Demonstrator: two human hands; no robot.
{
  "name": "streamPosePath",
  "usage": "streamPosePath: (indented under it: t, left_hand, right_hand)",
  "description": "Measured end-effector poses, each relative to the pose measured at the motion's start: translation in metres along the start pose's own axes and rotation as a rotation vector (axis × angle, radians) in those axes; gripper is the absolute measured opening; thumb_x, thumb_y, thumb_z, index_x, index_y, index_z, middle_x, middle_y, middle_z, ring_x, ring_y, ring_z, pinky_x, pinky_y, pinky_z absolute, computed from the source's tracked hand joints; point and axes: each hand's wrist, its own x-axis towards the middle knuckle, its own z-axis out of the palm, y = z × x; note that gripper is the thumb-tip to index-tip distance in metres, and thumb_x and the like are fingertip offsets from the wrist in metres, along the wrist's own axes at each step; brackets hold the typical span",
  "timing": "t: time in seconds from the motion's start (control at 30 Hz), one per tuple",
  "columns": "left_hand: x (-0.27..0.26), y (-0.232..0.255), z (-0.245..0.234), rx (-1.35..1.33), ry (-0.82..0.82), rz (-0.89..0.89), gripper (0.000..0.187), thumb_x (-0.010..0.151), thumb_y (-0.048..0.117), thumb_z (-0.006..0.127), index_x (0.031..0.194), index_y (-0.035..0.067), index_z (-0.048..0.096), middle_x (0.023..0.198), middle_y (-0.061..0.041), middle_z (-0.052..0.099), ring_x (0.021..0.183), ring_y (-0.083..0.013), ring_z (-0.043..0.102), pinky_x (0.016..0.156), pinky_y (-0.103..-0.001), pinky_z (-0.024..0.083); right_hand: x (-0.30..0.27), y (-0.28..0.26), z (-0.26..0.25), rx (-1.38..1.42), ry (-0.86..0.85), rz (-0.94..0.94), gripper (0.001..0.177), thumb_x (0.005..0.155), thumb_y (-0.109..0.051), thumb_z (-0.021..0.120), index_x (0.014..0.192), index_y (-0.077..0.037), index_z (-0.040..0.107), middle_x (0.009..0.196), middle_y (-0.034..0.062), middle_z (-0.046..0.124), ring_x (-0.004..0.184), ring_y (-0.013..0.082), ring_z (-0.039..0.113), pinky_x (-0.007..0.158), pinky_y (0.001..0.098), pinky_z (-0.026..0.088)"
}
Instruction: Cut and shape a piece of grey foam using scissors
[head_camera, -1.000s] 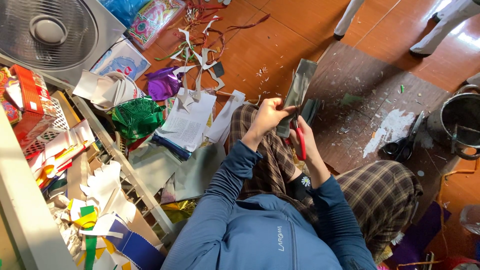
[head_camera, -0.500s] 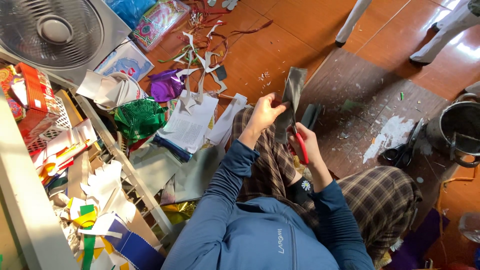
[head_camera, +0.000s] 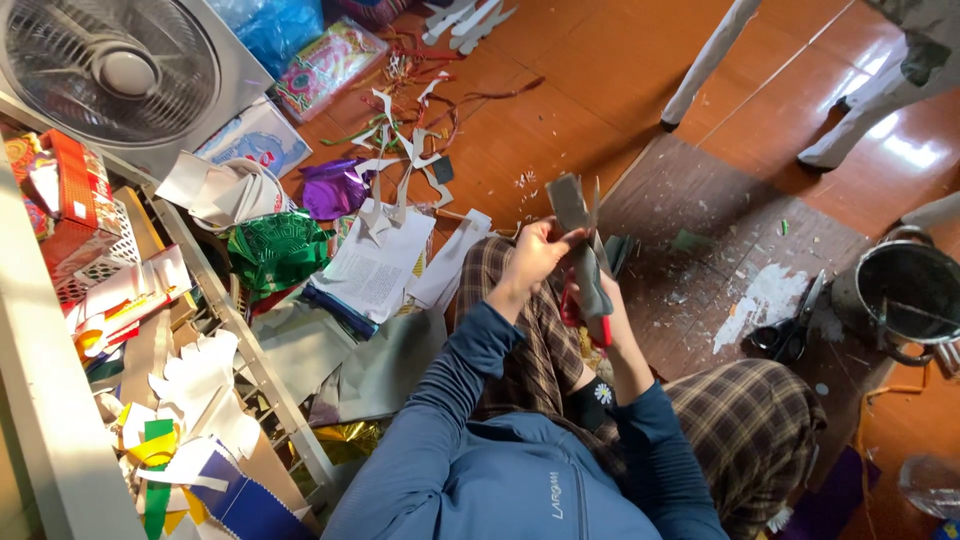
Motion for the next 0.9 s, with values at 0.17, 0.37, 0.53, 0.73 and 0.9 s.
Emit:
streamPosePath:
  t: [0.17,0.37,0.53,0.73,0.9]
  left_hand:
    - [0.009,-0.046,0.009,-0.025,0.071,-0.015,0.026,0.089,0.018,0.096,0.102,0.002,0.08,0.089,-0.013,0.08,0.079,-0.015,0.074,0.061,-0.034,0.067]
    - [0.002,-0.037,0.017,-0.096,0.069,-0.061,0.024,0.091,0.008,0.09,0.109,-0.004,0.08,0.093,-0.017,0.081,0.081,-0.0197,0.076,0.063,-0.037,0.069]
    - [0.001,-0.046,0.021,-0.156,0.068,-0.066,0.03,0.092,0.009,0.089,0.118,-0.003,0.079,0.103,-0.017,0.082,0.089,-0.0185,0.075,0.067,-0.039,0.069]
    - [0.012,-0.042,0.013,-0.127,0.06,-0.049,0.023,0.092,0.001,0.08,0.113,-0.006,0.077,0.094,-0.014,0.078,0.087,-0.0198,0.075,0.067,-0.039,0.066]
    - [0.031,-0.009,-0.006,-0.055,-0.068,0.043,0.012,0.09,-0.004,0.078,0.102,-0.003,0.08,0.093,-0.015,0.082,0.082,-0.0162,0.076,0.067,-0.031,0.067]
  right_hand:
    - [-0.005,-0.012,0.018,-0.113,-0.015,0.173,0.051,0.111,-0.037,0.055,0.071,-0.01,0.073,0.055,0.013,0.068,0.05,0.0222,0.064,0.052,0.0318,0.05]
    - [0.01,0.043,0.018,-0.182,0.172,0.398,0.039,0.094,-0.032,0.057,0.065,-0.011,0.07,0.05,0.014,0.062,0.034,0.0222,0.049,0.027,0.0316,0.034]
    - [0.011,0.072,0.013,-0.181,0.258,0.385,0.039,0.099,-0.03,0.058,0.067,-0.01,0.068,0.05,0.014,0.063,0.036,0.0212,0.051,0.025,0.0309,0.034]
    - [-0.002,-0.031,0.027,-0.108,0.213,0.271,0.058,0.109,-0.043,0.053,0.063,-0.01,0.065,0.049,0.014,0.061,0.036,0.0181,0.049,0.027,0.0269,0.032]
    - [-0.006,-0.011,-0.009,0.048,0.028,-0.174,0.023,0.093,-0.006,0.078,0.116,-0.011,0.076,0.096,0.0094,0.076,0.095,0.0137,0.063,0.082,0.0365,0.057]
